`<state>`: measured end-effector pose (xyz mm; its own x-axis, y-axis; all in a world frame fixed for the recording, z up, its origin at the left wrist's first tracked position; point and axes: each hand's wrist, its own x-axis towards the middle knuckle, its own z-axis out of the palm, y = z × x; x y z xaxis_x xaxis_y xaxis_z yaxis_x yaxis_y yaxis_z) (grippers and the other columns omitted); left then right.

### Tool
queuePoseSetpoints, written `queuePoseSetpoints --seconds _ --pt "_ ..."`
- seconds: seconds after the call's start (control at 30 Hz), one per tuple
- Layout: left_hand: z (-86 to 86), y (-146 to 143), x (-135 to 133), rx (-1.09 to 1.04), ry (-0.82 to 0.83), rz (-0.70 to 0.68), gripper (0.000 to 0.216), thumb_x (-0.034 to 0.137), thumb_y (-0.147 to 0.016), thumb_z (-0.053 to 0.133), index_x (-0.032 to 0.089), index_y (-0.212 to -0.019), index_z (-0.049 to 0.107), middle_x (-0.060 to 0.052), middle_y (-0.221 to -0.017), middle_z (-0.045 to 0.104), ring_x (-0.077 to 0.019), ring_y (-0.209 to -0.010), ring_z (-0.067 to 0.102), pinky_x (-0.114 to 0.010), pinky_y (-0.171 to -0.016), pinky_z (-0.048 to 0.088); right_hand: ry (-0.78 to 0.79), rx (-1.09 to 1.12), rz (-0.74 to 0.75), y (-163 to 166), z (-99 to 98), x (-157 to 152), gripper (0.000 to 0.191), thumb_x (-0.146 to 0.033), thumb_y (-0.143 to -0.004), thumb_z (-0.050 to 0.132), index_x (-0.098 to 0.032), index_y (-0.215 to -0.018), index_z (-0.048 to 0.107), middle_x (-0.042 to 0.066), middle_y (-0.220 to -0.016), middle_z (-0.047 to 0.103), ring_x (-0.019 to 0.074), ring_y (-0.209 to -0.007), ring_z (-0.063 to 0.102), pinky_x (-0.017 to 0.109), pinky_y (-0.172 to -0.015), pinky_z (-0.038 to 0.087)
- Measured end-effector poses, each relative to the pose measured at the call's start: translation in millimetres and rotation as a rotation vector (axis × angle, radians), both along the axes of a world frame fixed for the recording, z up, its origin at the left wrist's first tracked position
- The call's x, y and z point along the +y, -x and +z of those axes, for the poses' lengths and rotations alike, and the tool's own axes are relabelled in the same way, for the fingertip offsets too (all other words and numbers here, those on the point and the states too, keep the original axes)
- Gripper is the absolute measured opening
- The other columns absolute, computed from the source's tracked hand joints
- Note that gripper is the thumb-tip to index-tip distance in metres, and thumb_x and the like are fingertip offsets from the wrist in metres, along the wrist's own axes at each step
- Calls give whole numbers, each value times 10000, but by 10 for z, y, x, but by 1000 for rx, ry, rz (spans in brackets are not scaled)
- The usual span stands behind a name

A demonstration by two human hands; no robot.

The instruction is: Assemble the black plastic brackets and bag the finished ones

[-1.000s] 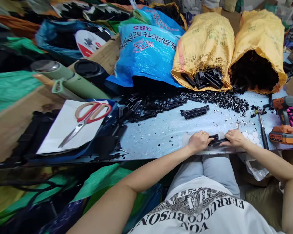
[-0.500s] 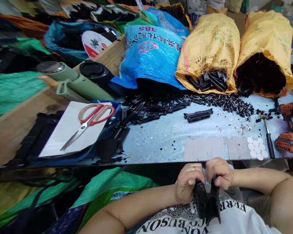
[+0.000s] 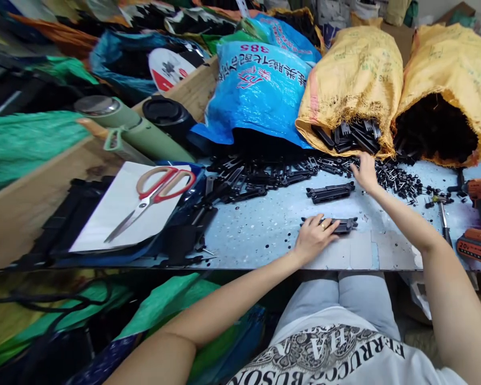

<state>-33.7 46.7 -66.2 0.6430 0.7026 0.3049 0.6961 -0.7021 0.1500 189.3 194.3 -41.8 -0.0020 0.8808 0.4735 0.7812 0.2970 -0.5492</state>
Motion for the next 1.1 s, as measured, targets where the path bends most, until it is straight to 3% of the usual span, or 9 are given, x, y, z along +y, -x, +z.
queuePoseSetpoints --seconds 0.17,0.3,0.43,0.5,0.6,0.73,0.87,1.0,1.1 --pt "90 -90 533 19 62 178 398 362 -871 535 192 -1231 541 -124 -1137 610 -283 -1108 485 -443 -905 355 63 -21 -55 -287 176 799 505 -108 -769 623 5 -1226 440 245 -1272 448 207 -1164 355 437 -1042 220" --pt "253 170 939 -35 98 465 334 267 -916 392 145 -1193 534 -149 -1185 565 -281 -1135 450 -426 -902 356 96 39 20 -348 311 893 535 -62 -700 666 17 -1192 472 184 -1079 576 157 -1023 455 408 -1024 265" --pt "248 608 1208 59 163 632 273 212 -846 439 117 -1060 578 -196 -1163 531 -334 -1119 434 -453 -886 354 56 105 167 -203 392 342 481 -161 -744 660 -94 -1186 482 142 -1148 545 146 -1003 519 329 -935 415" --pt "182 726 1274 85 171 619 240 203 -828 446 123 -1006 585 -201 -1167 515 -343 -1129 421 -459 -895 349 88 169 277 -55 347 -165 405 -276 -766 661 -169 -1120 495 81 -1096 575 144 -948 571 298 -828 495" --pt "76 755 1315 40 185 632 207 207 -820 449 128 -964 576 -204 -1159 512 -346 -1130 417 -465 -897 353 306 427 448 90 147 -1002 484 -390 -719 709 -237 -1099 452 53 -1087 581 181 -909 612 331 -742 541" --pt "5 734 1310 -199 246 678 195 280 -802 515 138 -930 553 -199 -1123 534 -343 -1108 444 -485 -907 367 304 371 320 -141 -154 -1785 538 -435 -678 740 -242 -1089 450 51 -1013 581 197 -873 610 367 -754 537" --pt "70 697 1146 -605 163 613 252 372 -807 563 168 -953 534 -137 -1056 571 -269 -1054 507 -410 -902 418 245 12 353 -489 -216 -2041 248 -401 -802 627 -227 -971 577 74 -1005 603 229 -984 580 421 -860 491" --pt "255 491 746 -878 212 463 257 424 -884 466 192 -988 503 -50 -889 601 -170 -848 582 -300 -758 472 258 -307 407 -338 -198 -2005 427 -442 -855 544 -246 -1234 535 116 -1207 559 274 -1158 500 505 -993 401" --pt "373 253 375 -869 357 360 254 435 -899 443 195 -959 496 5 -721 569 -132 -664 569 -248 -633 451 286 -211 393 -24 -211 -1884 427 -428 -899 470 -267 -1293 507 114 -1138 587 262 -1058 563 481 -921 466"
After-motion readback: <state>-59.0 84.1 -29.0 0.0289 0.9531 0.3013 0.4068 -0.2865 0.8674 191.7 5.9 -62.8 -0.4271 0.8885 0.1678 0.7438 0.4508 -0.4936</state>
